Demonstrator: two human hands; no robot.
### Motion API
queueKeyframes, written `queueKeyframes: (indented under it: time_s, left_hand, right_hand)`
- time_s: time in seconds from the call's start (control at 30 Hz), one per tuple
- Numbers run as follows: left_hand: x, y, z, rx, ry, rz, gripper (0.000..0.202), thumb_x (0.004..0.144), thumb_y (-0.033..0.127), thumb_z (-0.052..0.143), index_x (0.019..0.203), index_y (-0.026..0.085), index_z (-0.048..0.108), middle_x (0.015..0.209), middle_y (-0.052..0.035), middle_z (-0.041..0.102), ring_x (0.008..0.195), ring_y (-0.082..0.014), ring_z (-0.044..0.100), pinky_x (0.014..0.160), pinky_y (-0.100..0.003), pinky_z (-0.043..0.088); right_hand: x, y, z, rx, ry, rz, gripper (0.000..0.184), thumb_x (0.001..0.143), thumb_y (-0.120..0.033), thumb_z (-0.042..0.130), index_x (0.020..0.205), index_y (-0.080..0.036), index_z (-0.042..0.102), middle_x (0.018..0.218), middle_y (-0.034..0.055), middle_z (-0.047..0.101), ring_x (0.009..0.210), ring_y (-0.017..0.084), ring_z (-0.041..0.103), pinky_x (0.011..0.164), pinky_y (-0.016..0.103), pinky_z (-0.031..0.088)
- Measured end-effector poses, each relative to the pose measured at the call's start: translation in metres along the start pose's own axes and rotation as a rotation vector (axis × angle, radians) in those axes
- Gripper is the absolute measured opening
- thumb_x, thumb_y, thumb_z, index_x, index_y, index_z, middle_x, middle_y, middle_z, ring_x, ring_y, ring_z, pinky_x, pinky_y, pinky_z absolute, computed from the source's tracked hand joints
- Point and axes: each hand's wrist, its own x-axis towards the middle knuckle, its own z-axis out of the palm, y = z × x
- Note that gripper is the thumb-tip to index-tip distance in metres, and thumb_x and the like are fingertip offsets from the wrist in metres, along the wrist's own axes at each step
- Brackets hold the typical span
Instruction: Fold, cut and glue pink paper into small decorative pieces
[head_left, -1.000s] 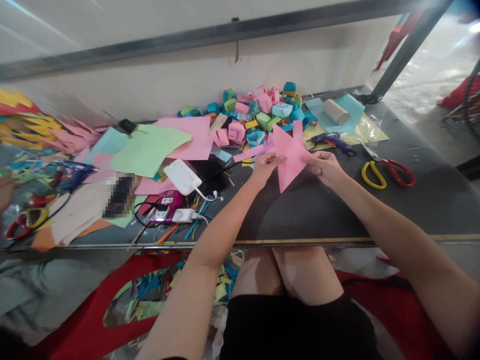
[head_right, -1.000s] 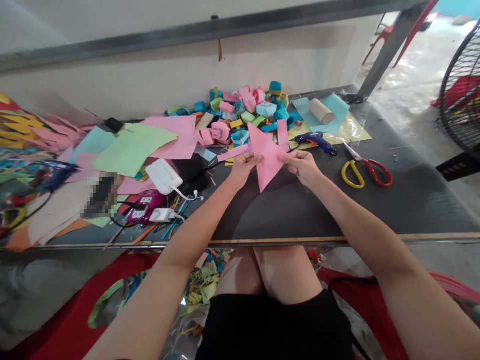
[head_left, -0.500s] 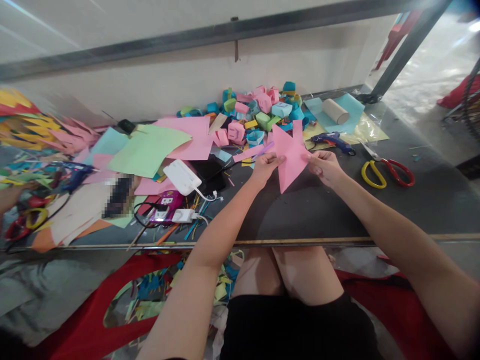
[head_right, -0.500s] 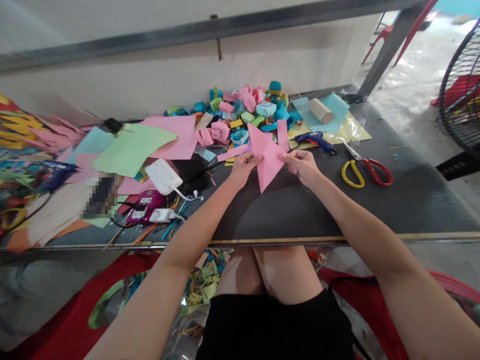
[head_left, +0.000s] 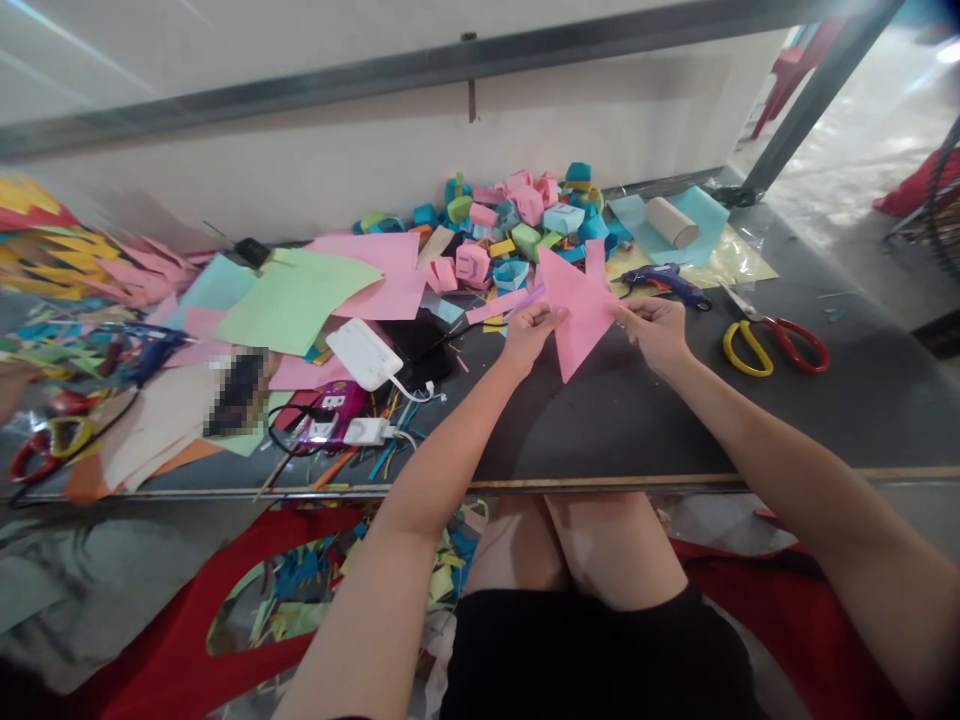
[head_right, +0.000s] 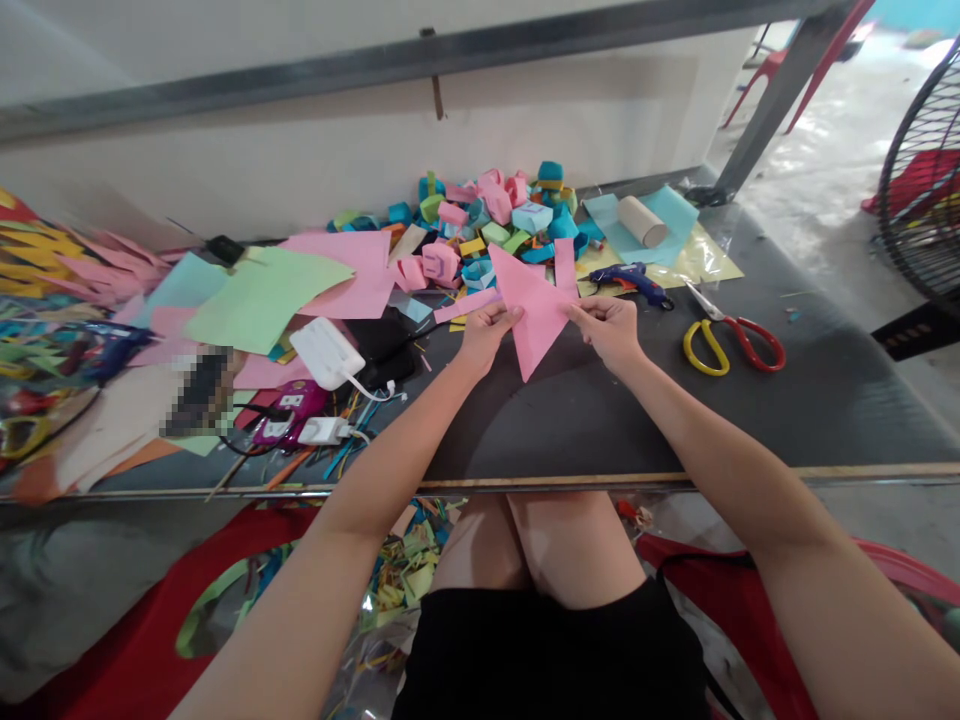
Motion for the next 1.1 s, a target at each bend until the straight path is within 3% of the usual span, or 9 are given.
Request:
queueKeyframes:
  time_s: [0.5, 0.73, 0.93, 1.1]
  left_hand:
    - [0.0001, -0.0011, 0.0006, -0.007, 0.014, -0.007, 0.051, 0.055, 0.062, 0.092, 0.075, 0.019, 0.075, 0.075, -0.0019, 0.070, 0.075, -0.0147, 0.062, 0.075, -0.030, 0.051]
    - [0.0008, -0.0031, -0.0014, 0.023, 0.032, -0.017, 0.049, 0.056, 0.061, 0.093, 0.075, 0.020, 0.073, 0.077, -0.0025, 0.070, 0.077, -0.0166, 0.062, 0.077, -0.033, 0.052]
    - [0.0004, -0.0020, -0.0006, 0.007, 0.036, -0.021, 0.043, 0.060, 0.054, 0.093, 0.074, 0.019, 0.073, 0.074, -0.0024, 0.068, 0.075, -0.0158, 0.060, 0.074, -0.032, 0.049]
    - [0.0012, -0.0034, -0.0014, -0.007, 0.024, -0.011, 0.047, 0.057, 0.057, 0.094, 0.073, 0.018, 0.073, 0.073, -0.0013, 0.068, 0.072, -0.0138, 0.058, 0.073, -0.029, 0.048]
  right_hand:
    - [0.0012, 0.0021, 0.0000, 0.028, -0.003, 0.076, 0.031, 0.062, -0.046, 0.091, 0.065, -0.021, 0.072, 0.045, -0.0043, 0.051, 0.039, 0.006, 0.035, 0.038, 0.023, 0.024]
    - [0.0010, 0.0030, 0.0001, 0.081, -0.015, 0.077, 0.030, 0.056, -0.041, 0.094, 0.064, -0.020, 0.074, 0.044, -0.0036, 0.054, 0.038, 0.005, 0.037, 0.038, 0.022, 0.024]
    - [0.0025, 0.0069, -0.0013, 0.088, -0.024, 0.085, 0.033, 0.055, -0.042, 0.095, 0.061, -0.020, 0.072, 0.043, -0.0043, 0.053, 0.036, 0.004, 0.037, 0.038, 0.022, 0.024]
    - [0.0025, 0.0077, -0.0007, 0.059, -0.027, 0.081, 0.037, 0.054, -0.047, 0.095, 0.063, -0.020, 0.071, 0.044, -0.0048, 0.053, 0.036, 0.004, 0.036, 0.038, 0.022, 0.023]
